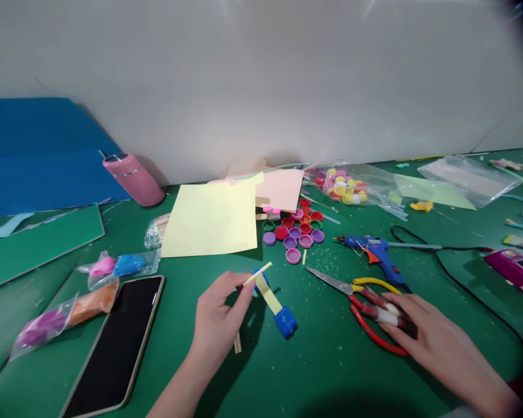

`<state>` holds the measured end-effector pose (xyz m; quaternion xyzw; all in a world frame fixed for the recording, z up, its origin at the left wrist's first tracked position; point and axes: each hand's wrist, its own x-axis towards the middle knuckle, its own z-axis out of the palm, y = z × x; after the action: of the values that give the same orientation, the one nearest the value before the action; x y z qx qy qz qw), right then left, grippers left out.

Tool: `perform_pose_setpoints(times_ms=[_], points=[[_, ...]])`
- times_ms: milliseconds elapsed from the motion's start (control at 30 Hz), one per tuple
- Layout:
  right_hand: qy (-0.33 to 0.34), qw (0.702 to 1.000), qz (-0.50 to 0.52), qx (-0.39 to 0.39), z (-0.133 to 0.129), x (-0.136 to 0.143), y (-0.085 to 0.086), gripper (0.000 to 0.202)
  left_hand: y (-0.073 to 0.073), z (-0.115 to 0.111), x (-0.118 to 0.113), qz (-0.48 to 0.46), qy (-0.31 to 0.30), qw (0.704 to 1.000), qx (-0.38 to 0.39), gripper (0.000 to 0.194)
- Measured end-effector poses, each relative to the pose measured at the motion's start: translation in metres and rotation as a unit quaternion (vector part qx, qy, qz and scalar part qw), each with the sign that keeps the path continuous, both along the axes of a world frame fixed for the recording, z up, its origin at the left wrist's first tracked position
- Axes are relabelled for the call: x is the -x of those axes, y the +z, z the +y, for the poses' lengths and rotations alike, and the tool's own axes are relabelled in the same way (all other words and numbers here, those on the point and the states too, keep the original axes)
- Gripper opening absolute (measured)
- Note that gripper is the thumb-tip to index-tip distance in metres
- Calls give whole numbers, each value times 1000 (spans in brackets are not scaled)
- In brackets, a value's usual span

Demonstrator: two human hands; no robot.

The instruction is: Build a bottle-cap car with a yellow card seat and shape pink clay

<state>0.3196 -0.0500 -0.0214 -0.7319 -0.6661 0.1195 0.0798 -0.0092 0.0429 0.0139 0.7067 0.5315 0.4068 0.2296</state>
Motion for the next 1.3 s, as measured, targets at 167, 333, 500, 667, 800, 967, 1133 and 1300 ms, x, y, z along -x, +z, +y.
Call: perform_pose_setpoints(times_ms=[167, 333, 500, 667, 800, 967, 1133, 1300], points=[[30, 996, -3, -80, 14, 19, 19, 39, -2, 2, -2, 2, -10, 1000, 14, 11], [185, 973, -61, -121, 79, 65, 34, 24, -4, 0, 1, 6, -12, 1000, 25, 11], [301, 944, -107, -84, 140, 89, 31, 19, -7, -10, 11, 5, 15, 999, 52, 33], [348, 922, -161, -57, 161, 86, 32, 13, -10, -25, 12, 1, 40, 999, 29, 33], [351, 914, -197, -47, 159, 89, 32, 17, -13, -33, 8, 6, 45, 999, -17, 29], [345, 911, -222, -38, 153, 97, 30, 18, -21, -37, 7, 39, 42, 996, -70, 27], [346, 909, -230, -28, 156, 102, 33, 19, -31, -38, 8, 69, 31, 991, -114, 30], [354, 909, -218, -22, 157, 104, 28, 22, -38, -37, 13, 77, 37, 986, -142, 30]])
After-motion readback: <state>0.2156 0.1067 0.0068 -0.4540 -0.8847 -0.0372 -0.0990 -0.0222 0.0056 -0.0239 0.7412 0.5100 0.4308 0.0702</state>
